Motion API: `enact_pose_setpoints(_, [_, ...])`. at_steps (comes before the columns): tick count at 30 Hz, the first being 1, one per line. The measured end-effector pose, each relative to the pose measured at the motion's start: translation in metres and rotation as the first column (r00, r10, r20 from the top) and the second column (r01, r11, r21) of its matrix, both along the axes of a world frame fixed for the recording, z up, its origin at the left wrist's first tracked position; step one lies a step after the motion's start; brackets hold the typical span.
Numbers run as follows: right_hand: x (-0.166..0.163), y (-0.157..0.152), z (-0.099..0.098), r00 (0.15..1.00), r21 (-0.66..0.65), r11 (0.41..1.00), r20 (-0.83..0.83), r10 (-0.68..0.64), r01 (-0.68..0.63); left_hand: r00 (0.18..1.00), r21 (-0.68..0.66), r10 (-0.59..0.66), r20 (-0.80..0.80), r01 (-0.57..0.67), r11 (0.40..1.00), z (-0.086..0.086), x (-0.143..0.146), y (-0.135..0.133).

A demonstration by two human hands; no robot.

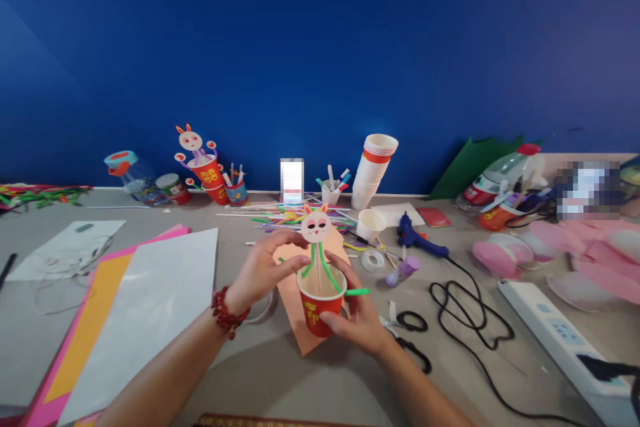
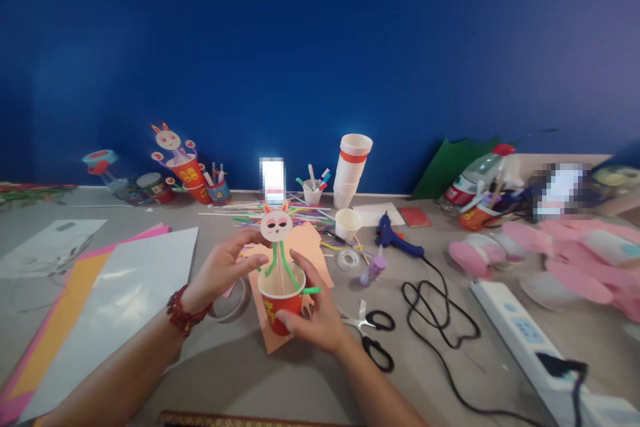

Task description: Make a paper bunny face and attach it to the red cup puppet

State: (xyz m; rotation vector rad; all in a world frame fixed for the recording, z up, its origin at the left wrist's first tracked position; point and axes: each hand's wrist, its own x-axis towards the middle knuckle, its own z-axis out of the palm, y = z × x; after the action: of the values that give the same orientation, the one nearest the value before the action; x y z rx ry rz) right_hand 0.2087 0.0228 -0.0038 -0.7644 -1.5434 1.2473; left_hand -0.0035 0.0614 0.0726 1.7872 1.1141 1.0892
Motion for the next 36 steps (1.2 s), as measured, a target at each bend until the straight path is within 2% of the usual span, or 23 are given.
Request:
enact_pose_setpoints(6, [0.001,0.0,-0.001,0.999,-0.017,0.999,0.019,0.05,-0.049,0.986,-0.15,-0.134,0.104,0.149,0.977,0.004,0.009,0.01])
enact_pose_setpoints(11, [0.002,-0.003,0.008,0.985,-0.099,0.983,-0.089,0.148,-0.157,0.959,-0.229,-0.264,0.106,0.281,0.932,0.012,0.001,0.016])
enact_pose_setpoints(15, [0.002,-0.005,0.013,0.968,-0.136,0.968,-0.167,0.188,-0.212,0.922,-0.268,-0.34,0.185,0.38,0.886,0.018,0.0,0.019])
enact_pose_setpoints(19, [0.004,-0.004,0.008,0.959,-0.132,0.964,-0.199,0.201,-0.229,0.934,-0.274,-0.295,0.204,0.343,0.898,0.02,0.004,0.016])
enact_pose_setpoints(27, [0.005,-0.004,0.004,0.957,-0.166,0.961,-0.23,0.179,-0.22,0.96,-0.208,-0.247,0.13,0.27,0.94,0.024,0.009,0.013])
enact_pose_setpoints(36, [0.007,-0.003,0.004,0.91,-0.194,0.925,-0.329,0.251,-0.326,0.927,-0.229,-0.293,0.233,0.345,0.91,0.025,0.011,0.015])
